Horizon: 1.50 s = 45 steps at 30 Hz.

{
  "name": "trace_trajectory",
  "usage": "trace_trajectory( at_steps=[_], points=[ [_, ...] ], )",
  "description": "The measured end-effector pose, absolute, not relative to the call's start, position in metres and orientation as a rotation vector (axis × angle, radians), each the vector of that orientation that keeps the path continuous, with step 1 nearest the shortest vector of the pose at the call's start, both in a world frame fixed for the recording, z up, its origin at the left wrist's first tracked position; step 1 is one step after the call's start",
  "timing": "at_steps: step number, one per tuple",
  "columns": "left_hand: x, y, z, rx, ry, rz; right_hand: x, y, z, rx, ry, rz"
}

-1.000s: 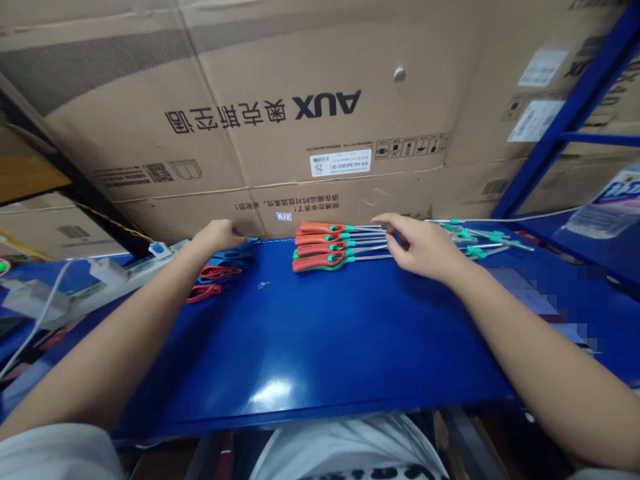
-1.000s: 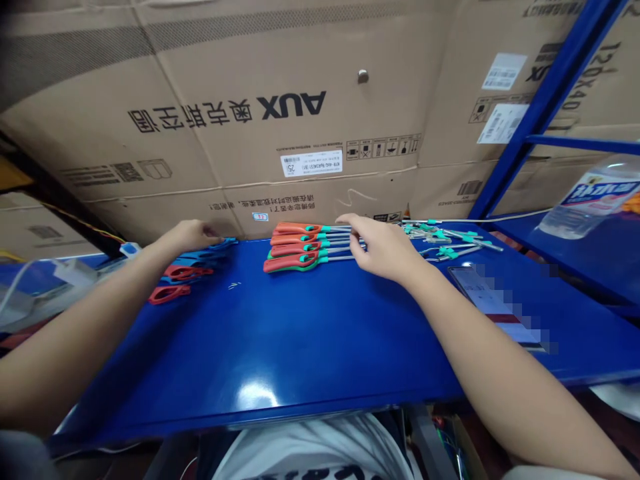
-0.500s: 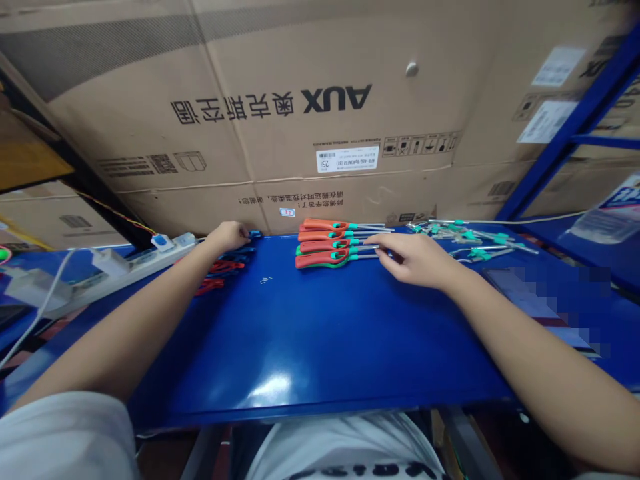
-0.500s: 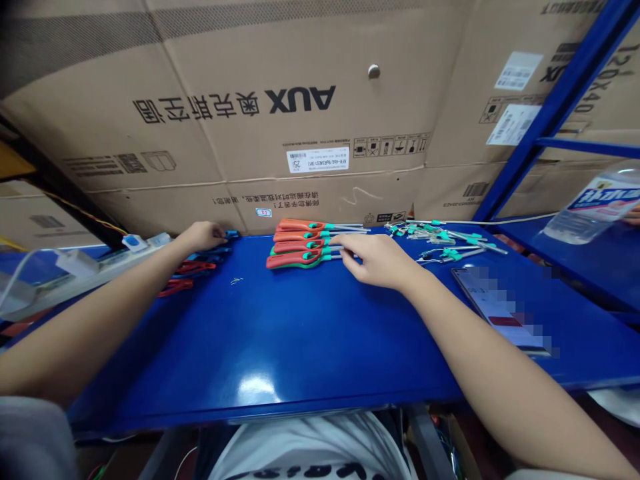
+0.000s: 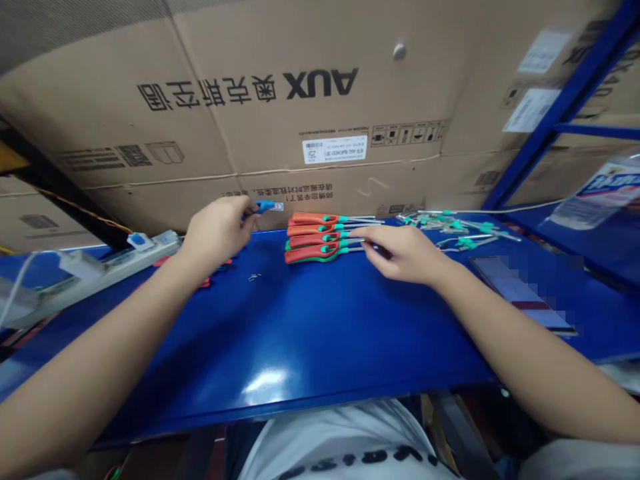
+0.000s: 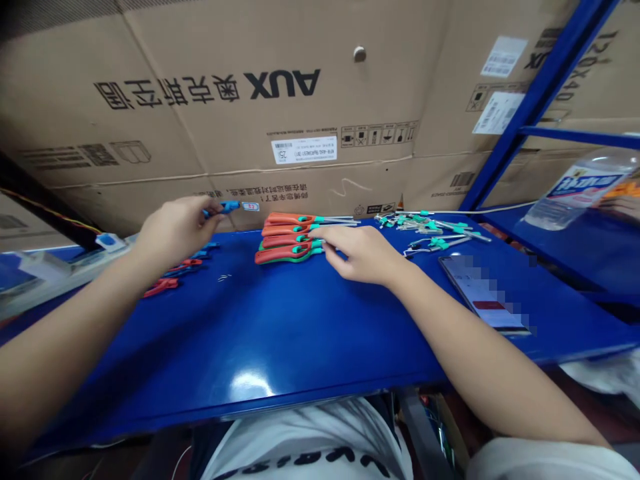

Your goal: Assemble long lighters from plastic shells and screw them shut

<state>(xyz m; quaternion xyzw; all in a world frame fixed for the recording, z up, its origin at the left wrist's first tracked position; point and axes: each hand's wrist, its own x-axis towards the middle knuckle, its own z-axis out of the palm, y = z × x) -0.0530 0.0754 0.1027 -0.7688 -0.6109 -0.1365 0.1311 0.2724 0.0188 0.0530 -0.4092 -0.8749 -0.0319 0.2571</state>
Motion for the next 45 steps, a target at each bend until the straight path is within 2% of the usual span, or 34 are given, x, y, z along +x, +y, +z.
trace_trajectory(
  at_steps=[7,13,16,23,31,45],
  points=[
    [0.017,0.005,0.058,-2.71,-1.302,-0.143,0.258,0.012,0.048,-0.888,-2.496,-0.036],
    [0.044,-0.013,0.024,-2.879,-0.993,-0.045,0.254,0.013,0.044,-0.782,-2.672,0.61],
    [0.048,-0.016,0.022,-2.932,-0.98,-0.07,0.255,0.016,0.04,-0.816,-2.731,0.711],
    [0.03,-0.014,0.028,-2.999,-0.996,-0.312,0.263,0.019,0.041,-1.01,-2.857,0.66],
    [-0.019,0.018,0.0,-3.036,-1.226,-0.603,0.272,0.022,0.044,-1.231,-2.846,0.484],
    [-0.018,0.021,-0.001,-3.132,-1.233,-0.753,0.27,0.023,0.04,-1.24,-2.837,0.485]
  ],
)
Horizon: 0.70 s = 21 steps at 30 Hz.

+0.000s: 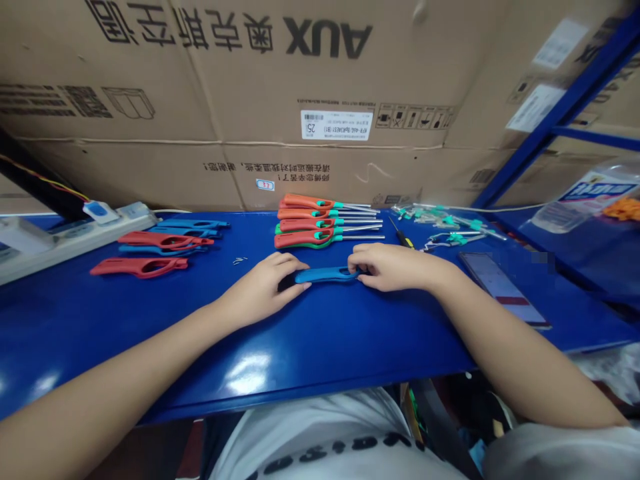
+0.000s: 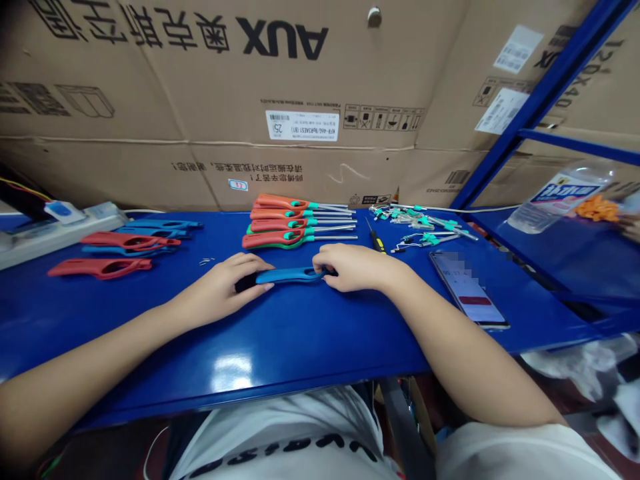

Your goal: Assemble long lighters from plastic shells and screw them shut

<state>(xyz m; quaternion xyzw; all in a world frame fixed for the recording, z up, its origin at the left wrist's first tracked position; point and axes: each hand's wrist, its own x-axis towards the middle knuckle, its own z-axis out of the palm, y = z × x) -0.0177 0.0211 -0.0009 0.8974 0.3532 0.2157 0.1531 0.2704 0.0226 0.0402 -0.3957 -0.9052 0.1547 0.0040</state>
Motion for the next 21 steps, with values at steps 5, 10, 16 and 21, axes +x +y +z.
trace_trajectory(
  at_steps=[5,10,16,21],
  points=[
    [-0.0197,0.0226,-0.0023,2.568,1.026,0.607,0.2707,0.0238,0.0433,-1.193,-2.796,0.562],
    [-0.0212,0.0225,-0.0045,2.544,1.015,0.625,0.2682,0.0242,0.0427,-1.153,-2.771,0.504],
    [-0.02,0.0232,-0.0084,2.504,1.037,0.66,0.2687,0.0255,0.044,-1.112,-2.631,0.345],
    [-0.0252,0.0249,0.0005,2.521,1.075,0.588,0.2682,0.0233,0.0489,-1.064,-2.616,0.382]
  ],
)
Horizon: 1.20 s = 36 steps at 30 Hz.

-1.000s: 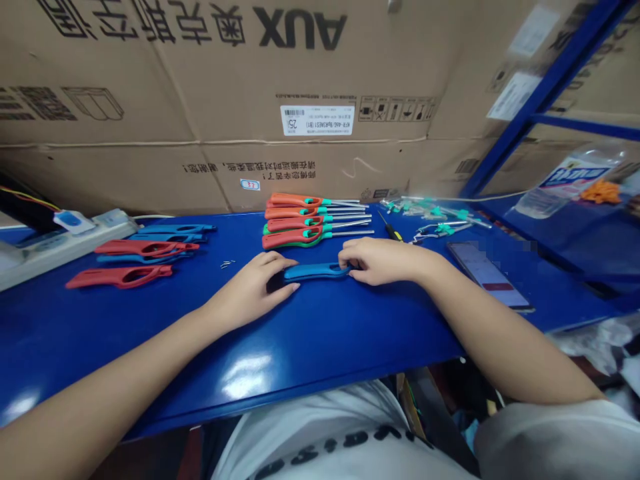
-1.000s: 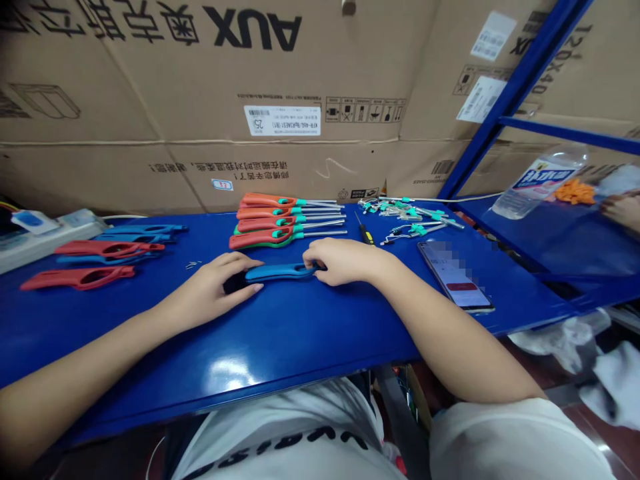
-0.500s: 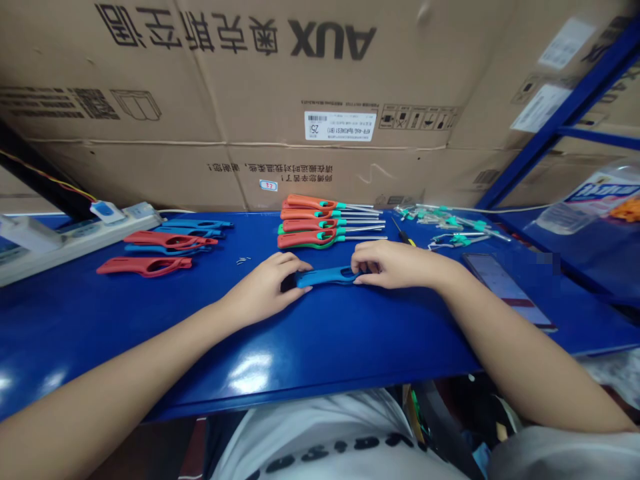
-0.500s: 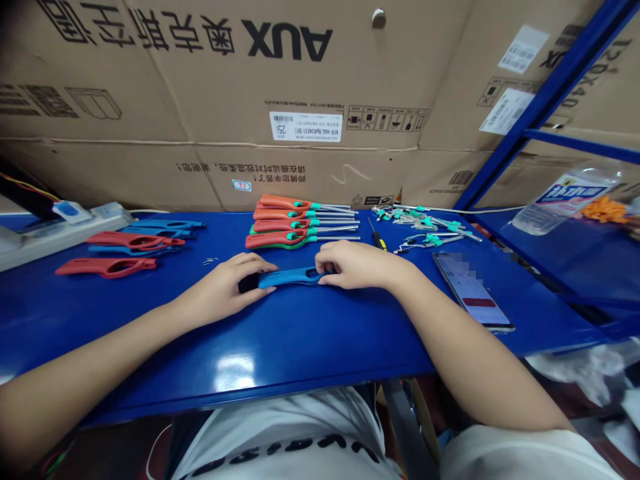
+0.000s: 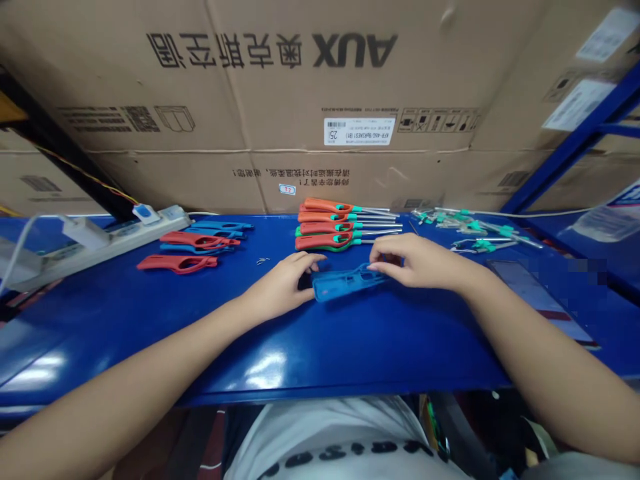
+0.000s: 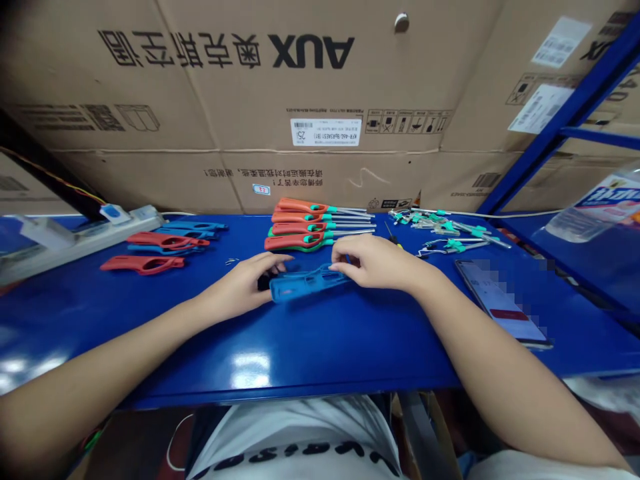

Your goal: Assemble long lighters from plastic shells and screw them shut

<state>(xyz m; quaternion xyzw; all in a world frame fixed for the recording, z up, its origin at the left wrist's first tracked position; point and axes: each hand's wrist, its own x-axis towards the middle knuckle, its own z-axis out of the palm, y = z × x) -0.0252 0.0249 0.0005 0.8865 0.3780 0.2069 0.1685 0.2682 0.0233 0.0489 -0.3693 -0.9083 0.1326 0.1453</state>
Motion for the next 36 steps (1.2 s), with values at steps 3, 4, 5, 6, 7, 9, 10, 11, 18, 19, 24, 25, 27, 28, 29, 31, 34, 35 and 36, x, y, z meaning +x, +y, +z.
trace_trajectory(
  at_steps=[3,4,5,6,7,9,10,11,18,19,24,25,27,28,29,31,34,35,36],
  points=[
    [-0.041,0.028,0.024,2.704,0.989,0.364,0.267,0.02,0.048,-1.15,-2.753,0.567],
    [-0.049,0.03,0.034,2.774,0.995,0.329,0.267,0.02,0.047,-1.187,-2.787,0.598],
    [-0.059,0.033,0.042,2.832,1.048,0.346,0.267,0.019,0.046,-1.218,-2.811,0.608],
    [-0.071,0.037,0.049,2.887,1.122,0.338,0.267,0.019,0.045,-1.238,-2.83,0.606],
    [-0.084,0.041,0.054,2.938,1.193,0.313,0.267,0.019,0.044,-1.25,-2.845,0.595],
    [-0.116,0.052,0.057,3.032,1.299,0.29,0.268,0.02,0.042,-1.267,-2.865,0.558],
    [-0.133,0.057,0.055,3.062,1.349,0.294,0.269,0.021,0.042,-1.277,-2.868,0.538],
    [-0.151,0.063,0.051,3.078,1.381,0.313,0.27,0.022,0.042,-1.289,-2.866,0.516],
    [-0.229,0.088,0.015,2.921,1.658,0.222,0.271,0.023,0.04,-1.352,-2.868,0.427],
    [-0.229,0.09,0.012,2.912,1.667,0.214,0.271,0.023,0.04,-1.352,-2.87,0.425],
    [-0.217,0.104,0.007,2.894,1.673,0.2,0.271,0.022,0.038,-1.358,-2.88,0.417],
    [-0.215,0.107,0.007,2.891,1.675,0.206,0.271,0.022,0.038,-1.354,-2.88,0.425],
    [-0.21,0.116,0.006,2.883,1.663,0.218,0.271,0.023,0.038,-1.343,-2.878,0.437],
    [-0.207,0.12,0.006,2.881,1.654,0.221,0.271,0.023,0.038,-1.341,-2.876,0.442],
    [-0.205,0.123,0.006,2.878,1.649,0.222,0.27,0.023,0.038,-1.343,-2.875,0.448],
    [-0.201,0.129,0.007,2.874,1.657,0.227,0.27,0.023,0.039,-1.35,-2.874,0.463],
    [-0.196,0.133,0.009,2.908,1.702,0.239,0.268,0.023,0.041,-1.353,-2.874,0.479],
    [-0.193,0.133,0.01,2.937,1.714,0.251,0.268,0.023,0.042,-1.355,-2.876,0.476],
    [-0.191,0.132,0.012,2.974,1.716,0.271,0.268,0.023,0.043,-1.357,-2.878,0.473]
  ],
)
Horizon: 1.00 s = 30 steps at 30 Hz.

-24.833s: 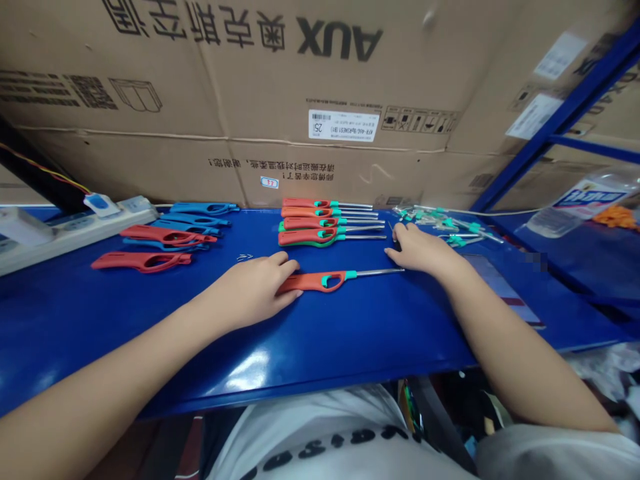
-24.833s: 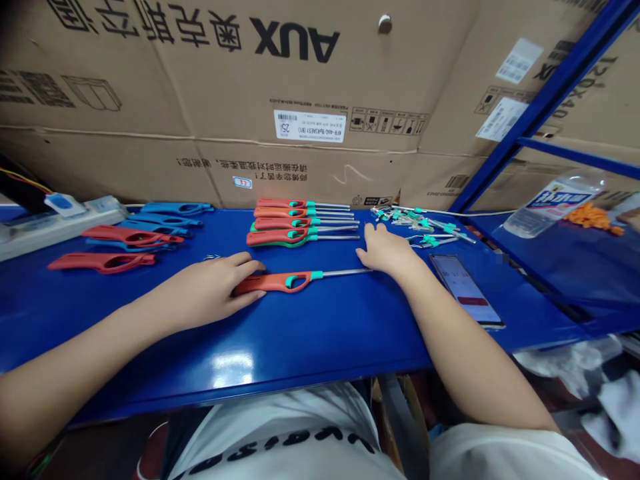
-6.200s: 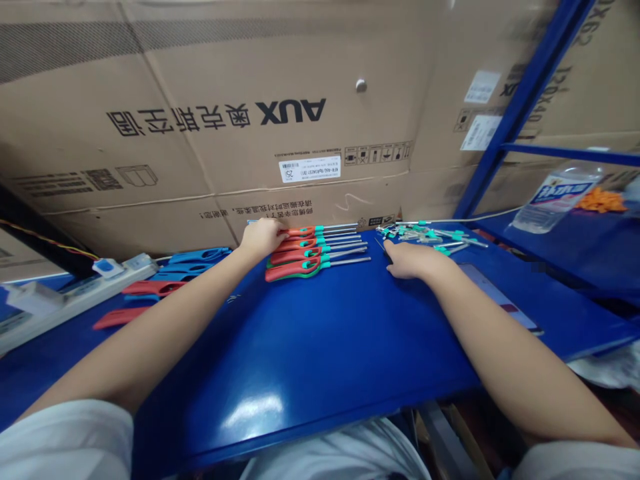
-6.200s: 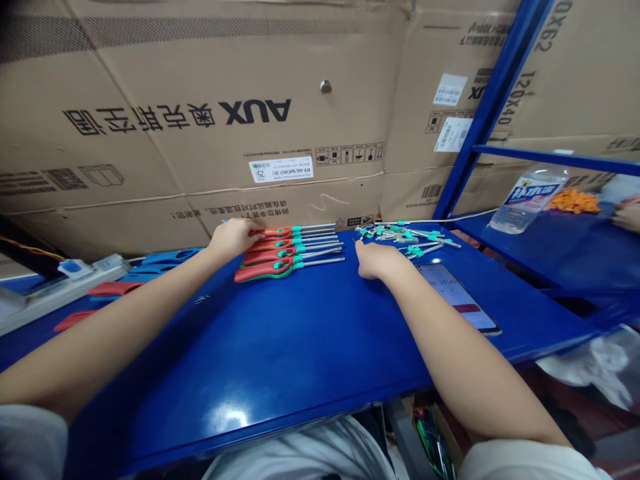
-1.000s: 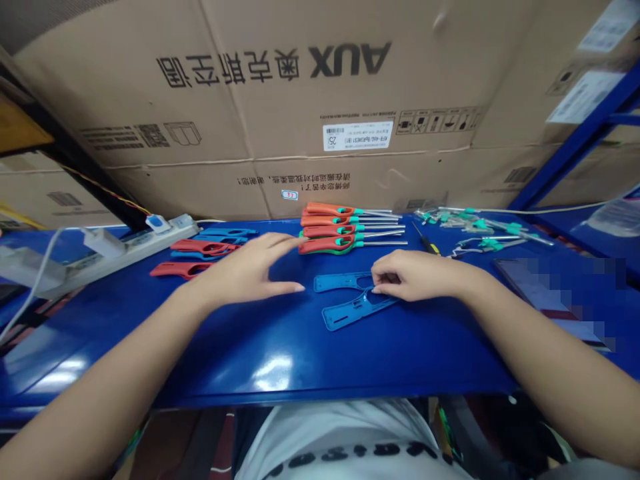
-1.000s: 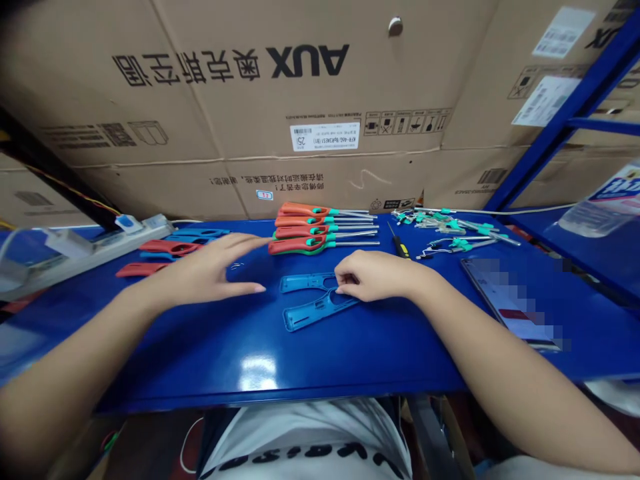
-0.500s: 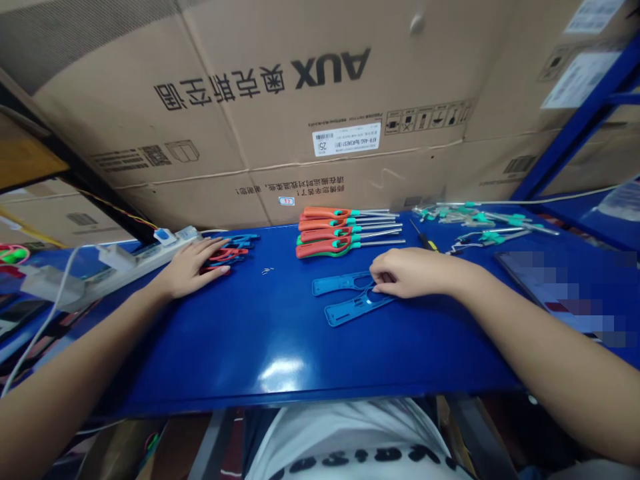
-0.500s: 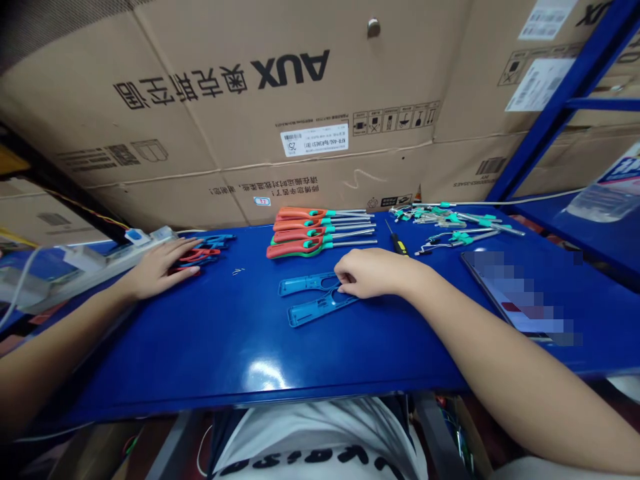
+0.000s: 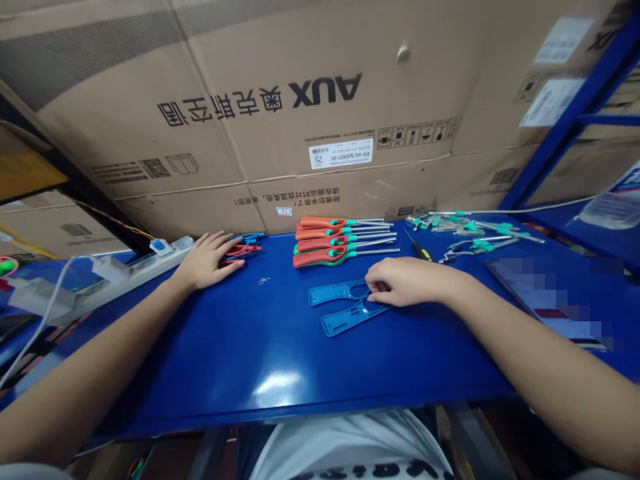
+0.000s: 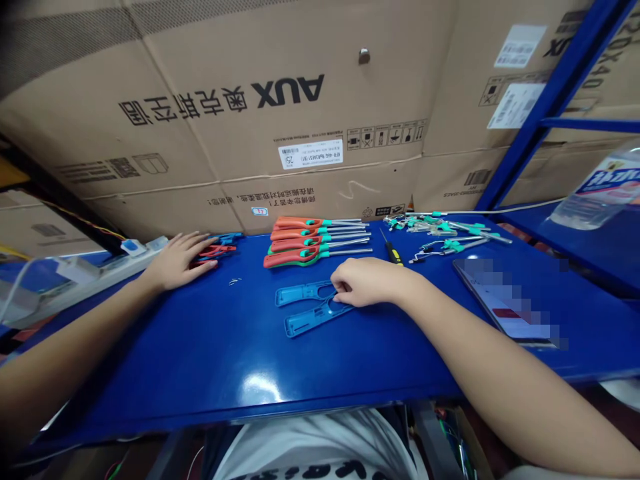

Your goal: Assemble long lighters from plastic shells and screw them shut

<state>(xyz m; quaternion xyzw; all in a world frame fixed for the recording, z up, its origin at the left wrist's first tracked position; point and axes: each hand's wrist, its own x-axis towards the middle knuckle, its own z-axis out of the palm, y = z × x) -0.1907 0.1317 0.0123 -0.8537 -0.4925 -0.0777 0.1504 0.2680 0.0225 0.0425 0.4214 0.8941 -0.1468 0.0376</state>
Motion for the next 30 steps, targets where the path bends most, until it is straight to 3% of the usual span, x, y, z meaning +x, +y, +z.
trace_trajectory(
  at_steps=[7,10,17,30],
  points=[
    [-0.126,0.117,0.034,-2.417,-1.198,-0.531,0.268,0.025,0.044,1.298,2.912,-0.425],
    [-0.081,0.125,0.04,-2.611,-0.994,-0.476,0.267,0.03,0.039,1.45,3.041,-0.225],
    [-0.013,0.177,0.039,-2.637,-1.06,-0.438,0.271,0.055,0.013,1.886,2.936,0.3],
    [0.004,0.195,0.032,-2.626,-1.123,-0.289,0.279,0.073,0.001,1.982,2.859,0.253]
  ],
)
